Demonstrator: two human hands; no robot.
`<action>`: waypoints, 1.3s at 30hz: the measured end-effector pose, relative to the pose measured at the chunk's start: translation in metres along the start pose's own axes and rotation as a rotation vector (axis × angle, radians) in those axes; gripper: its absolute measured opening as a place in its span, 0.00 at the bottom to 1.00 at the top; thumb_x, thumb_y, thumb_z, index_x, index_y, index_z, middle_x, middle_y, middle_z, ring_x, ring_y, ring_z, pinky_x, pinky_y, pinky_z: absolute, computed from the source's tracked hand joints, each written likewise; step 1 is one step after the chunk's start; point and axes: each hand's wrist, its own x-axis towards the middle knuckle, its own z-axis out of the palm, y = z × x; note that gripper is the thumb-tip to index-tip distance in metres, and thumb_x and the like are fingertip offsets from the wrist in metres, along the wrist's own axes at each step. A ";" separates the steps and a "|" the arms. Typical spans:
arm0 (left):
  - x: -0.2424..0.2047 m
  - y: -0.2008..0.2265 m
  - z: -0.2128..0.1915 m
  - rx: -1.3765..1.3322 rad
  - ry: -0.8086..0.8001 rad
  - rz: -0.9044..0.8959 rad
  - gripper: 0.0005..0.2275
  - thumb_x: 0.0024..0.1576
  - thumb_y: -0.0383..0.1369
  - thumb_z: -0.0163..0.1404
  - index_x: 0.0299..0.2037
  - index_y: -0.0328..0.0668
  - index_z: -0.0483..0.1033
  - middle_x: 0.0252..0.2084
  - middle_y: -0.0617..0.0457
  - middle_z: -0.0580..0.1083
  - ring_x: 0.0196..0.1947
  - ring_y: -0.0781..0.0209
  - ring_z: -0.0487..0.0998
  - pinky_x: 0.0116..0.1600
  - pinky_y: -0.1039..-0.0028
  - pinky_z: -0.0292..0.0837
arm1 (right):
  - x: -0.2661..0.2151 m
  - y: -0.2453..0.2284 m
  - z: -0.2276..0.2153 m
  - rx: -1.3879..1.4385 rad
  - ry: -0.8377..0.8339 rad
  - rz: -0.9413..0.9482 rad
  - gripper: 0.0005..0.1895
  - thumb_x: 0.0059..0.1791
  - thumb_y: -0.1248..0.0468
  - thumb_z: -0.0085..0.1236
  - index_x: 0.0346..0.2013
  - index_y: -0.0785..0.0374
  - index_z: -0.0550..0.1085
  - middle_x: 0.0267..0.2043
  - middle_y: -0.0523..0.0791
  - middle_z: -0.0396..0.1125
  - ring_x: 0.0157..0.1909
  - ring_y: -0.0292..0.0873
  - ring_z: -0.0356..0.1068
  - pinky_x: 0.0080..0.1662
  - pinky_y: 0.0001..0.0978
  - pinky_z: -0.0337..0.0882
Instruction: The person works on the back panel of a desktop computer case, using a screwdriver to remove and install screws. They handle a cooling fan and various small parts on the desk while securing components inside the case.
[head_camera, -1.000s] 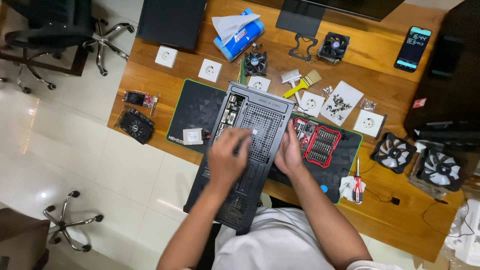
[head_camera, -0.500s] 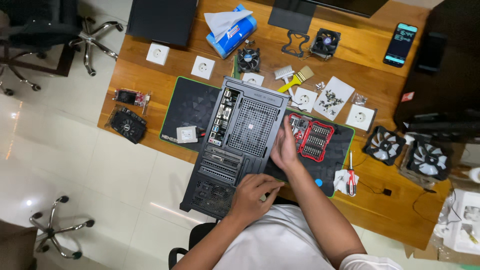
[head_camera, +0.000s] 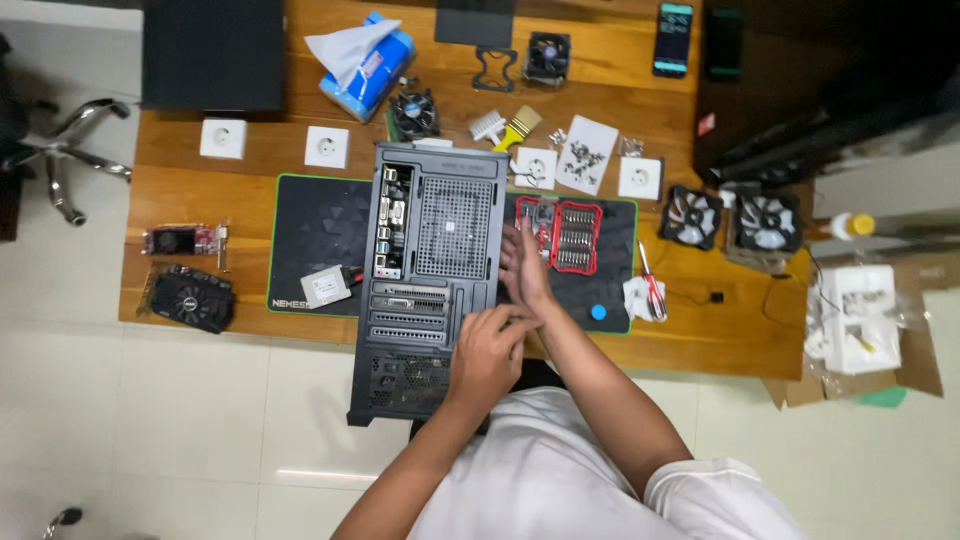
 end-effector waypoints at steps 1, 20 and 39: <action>-0.003 -0.002 0.003 -0.010 -0.008 0.009 0.11 0.56 0.22 0.51 0.41 0.53 0.82 0.38 0.57 0.74 0.35 0.57 0.77 0.45 0.70 0.67 | -0.004 0.005 -0.014 0.003 0.014 -0.007 0.43 0.53 0.27 0.36 0.67 0.56 0.66 0.64 0.50 0.66 0.65 0.52 0.68 0.59 0.53 0.72; -0.005 0.008 0.017 0.164 0.019 -0.075 0.10 0.51 0.26 0.55 0.38 0.58 0.82 0.37 0.62 0.75 0.37 0.60 0.78 0.45 0.69 0.70 | -0.001 -0.002 -0.232 -0.386 0.404 -0.081 0.12 0.50 0.65 0.61 0.45 0.68 0.76 0.39 0.52 0.76 0.29 0.41 0.77 0.28 0.25 0.80; 0.016 0.032 0.038 0.526 -0.015 -0.237 0.08 0.55 0.27 0.54 0.40 0.58 0.80 0.39 0.68 0.76 0.34 0.59 0.69 0.46 0.66 0.59 | 0.119 -0.016 -0.317 -1.088 0.574 -0.272 0.09 0.42 0.65 0.54 0.27 0.55 0.82 0.33 0.36 0.78 0.35 0.33 0.75 0.36 0.25 0.72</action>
